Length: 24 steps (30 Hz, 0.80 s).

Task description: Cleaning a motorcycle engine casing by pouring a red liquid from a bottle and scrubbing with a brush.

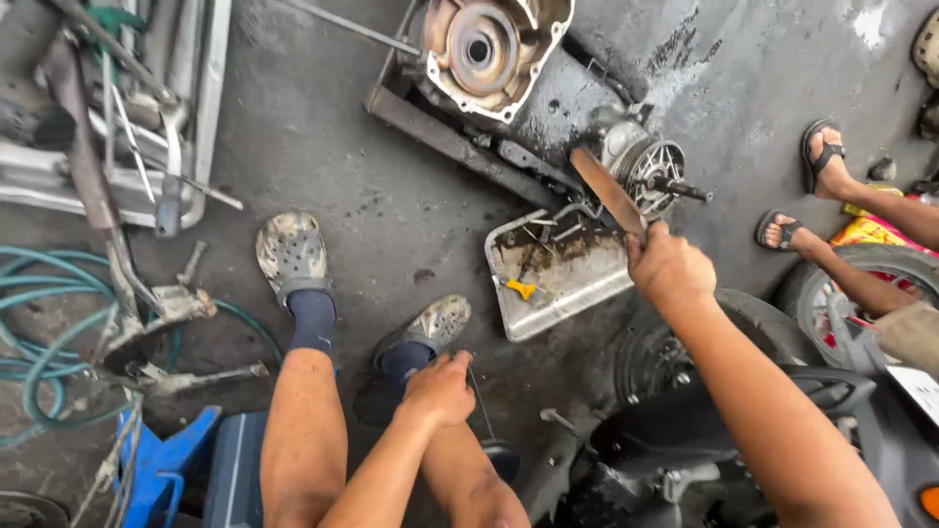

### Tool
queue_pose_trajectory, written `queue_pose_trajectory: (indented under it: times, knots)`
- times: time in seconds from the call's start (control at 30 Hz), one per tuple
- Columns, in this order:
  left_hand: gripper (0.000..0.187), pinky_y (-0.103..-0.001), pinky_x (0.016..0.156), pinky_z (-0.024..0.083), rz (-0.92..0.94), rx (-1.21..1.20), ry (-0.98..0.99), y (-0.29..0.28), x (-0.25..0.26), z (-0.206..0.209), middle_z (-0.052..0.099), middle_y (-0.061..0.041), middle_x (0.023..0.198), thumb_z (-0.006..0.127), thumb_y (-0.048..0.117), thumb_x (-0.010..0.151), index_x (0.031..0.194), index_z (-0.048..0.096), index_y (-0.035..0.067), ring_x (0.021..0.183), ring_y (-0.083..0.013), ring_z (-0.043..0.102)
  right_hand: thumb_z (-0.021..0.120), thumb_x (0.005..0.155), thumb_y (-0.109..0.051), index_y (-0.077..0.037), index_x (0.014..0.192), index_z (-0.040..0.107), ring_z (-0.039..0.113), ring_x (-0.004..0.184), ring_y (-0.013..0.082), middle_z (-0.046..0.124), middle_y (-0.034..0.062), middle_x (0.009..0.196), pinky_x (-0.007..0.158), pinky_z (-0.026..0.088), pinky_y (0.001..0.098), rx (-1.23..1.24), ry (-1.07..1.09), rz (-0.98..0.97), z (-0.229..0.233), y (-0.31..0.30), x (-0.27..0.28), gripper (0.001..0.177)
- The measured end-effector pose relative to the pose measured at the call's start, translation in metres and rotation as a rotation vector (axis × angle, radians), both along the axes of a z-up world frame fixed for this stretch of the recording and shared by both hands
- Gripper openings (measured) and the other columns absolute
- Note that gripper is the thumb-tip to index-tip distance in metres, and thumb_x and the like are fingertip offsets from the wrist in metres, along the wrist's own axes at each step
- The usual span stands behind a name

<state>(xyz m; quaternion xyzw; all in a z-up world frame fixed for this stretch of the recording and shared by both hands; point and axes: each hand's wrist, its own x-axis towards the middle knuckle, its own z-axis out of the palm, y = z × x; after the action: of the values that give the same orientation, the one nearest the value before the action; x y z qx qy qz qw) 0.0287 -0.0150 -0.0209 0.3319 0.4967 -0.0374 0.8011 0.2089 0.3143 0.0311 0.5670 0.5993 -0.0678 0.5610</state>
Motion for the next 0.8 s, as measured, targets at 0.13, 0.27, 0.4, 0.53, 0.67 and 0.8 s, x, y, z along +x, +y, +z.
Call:
queue_pose_trajectory:
  times: [0.13,0.27,0.4,0.53,0.67,0.8]
  knots:
    - [0.066,-0.068,0.123,0.036,-0.019,-0.019,-0.015,0.000,-0.002,0.008,0.052,-0.029,0.159,0.044,0.023,0.105,0.169,0.038,0.010,0.144,-0.0534,0.056,0.038,0.114,-0.062,-0.011,0.134,0.060,0.077,0.120,0.0495,0.081,0.0290,0.123,0.099,0.061,0.0594,0.057,0.074,-0.022,-0.021,-0.006,0.015,0.059]
    - [0.066,-0.069,0.124,0.034,-0.051,-0.018,0.013,-0.013,0.003,0.000,0.054,-0.030,0.158,0.046,0.025,0.105,0.169,0.037,0.011,0.144,-0.0530,0.056,0.038,0.112,-0.062,-0.011,0.135,0.063,0.077,0.119,0.0501,0.082,0.0286,0.122,0.099,0.061,0.0594,0.061,0.047,-0.041,-0.010,-0.003,0.006,0.061]
    - [0.065,-0.069,0.123,0.037,-0.011,-0.027,0.001,-0.014,0.007,-0.006,0.054,-0.029,0.158,0.049,0.026,0.104,0.168,0.040,0.012,0.144,-0.0534,0.057,0.039,0.115,-0.060,-0.012,0.138,0.062,0.077,0.121,0.0490,0.081,0.0284,0.125,0.098,0.061,0.0591,0.049,0.038,0.015,-0.015,0.002,0.015,0.058]
    - [0.065,-0.067,0.122,0.039,-0.012,-0.037,0.008,-0.023,-0.001,-0.004,0.052,-0.029,0.160,0.046,0.025,0.104,0.167,0.040,0.010,0.142,-0.0543,0.058,0.041,0.114,-0.060,-0.010,0.131,0.066,0.078,0.116,0.0519,0.082,0.0307,0.118,0.097,0.062,0.0599,0.087,0.059,0.000,-0.015,-0.002,0.021,0.058]
    - [0.066,-0.066,0.121,0.039,0.037,-0.026,0.026,-0.002,-0.023,0.007,0.054,-0.029,0.157,0.047,0.023,0.104,0.168,0.040,0.008,0.141,-0.0543,0.058,0.049,0.115,-0.051,-0.006,0.122,0.068,0.080,0.108,0.0529,0.081,0.0332,0.110,0.092,0.064,0.0595,0.176,0.177,-0.012,-0.024,-0.037,0.035,0.049]
    - [0.063,-0.066,0.121,0.040,0.042,-0.016,0.108,-0.005,-0.031,-0.006,0.056,-0.029,0.157,0.048,0.023,0.104,0.165,0.043,0.009,0.142,-0.0546,0.058,0.048,0.112,-0.056,-0.007,0.117,0.072,0.079,0.109,0.0508,0.082,0.0326,0.105,0.092,0.064,0.0605,0.238,0.242,-0.346,0.020,-0.112,0.042,0.054]
